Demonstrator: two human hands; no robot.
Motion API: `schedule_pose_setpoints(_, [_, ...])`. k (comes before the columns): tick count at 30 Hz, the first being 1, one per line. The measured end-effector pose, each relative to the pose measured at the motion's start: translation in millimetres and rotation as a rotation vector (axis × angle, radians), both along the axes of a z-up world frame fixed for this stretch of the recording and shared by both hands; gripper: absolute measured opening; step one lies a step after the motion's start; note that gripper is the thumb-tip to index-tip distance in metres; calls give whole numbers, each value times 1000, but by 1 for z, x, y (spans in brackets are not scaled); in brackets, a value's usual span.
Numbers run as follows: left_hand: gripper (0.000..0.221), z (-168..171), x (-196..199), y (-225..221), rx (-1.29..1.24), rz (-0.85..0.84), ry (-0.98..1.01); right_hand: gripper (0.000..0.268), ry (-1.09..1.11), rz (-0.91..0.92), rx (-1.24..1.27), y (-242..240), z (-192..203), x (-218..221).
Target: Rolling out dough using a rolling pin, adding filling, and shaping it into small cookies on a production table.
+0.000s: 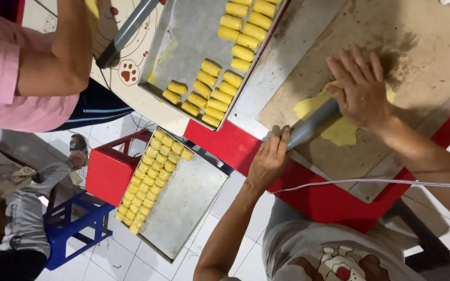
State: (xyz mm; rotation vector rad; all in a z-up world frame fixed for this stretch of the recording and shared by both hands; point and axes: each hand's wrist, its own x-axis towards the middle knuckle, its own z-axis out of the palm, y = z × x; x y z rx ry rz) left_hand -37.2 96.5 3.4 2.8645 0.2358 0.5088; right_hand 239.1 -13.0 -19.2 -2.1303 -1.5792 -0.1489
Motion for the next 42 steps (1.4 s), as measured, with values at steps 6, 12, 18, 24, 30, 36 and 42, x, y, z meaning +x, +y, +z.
schedule_pose_setpoints(6, [59, -12, 5, 10, -17, 91, 74, 61, 216, -60, -309, 26, -11, 10])
schedule_pose_setpoints(12, [65, -40, 8, 33, 32, 266, 180, 81, 211, -47, -574, 96, 5, 20])
schedule_pose_setpoints(18, [76, -20, 16, 46, 198, 205, 121, 80, 323, -43, -527, 144, 3, 29])
schedule_pose_setpoints(24, [58, -14, 15, 53, -132, 132, 157, 48, 752, -176, -285, 109, 67, 79])
schedule_pose_setpoints(30, [54, -9, 15, 57, -209, 136, 135, 44, 795, -7, -177, 47, 63, 81])
schedule_pose_setpoints(36, [46, 1, 18, 56, 179, 144, 129, 37, 689, -137, -372, 49, 14, 83])
schedule_pose_setpoints(42, [39, 19, 20, 59, 336, 139, 93, 34, 891, -282, -648, 71, 57, 79])
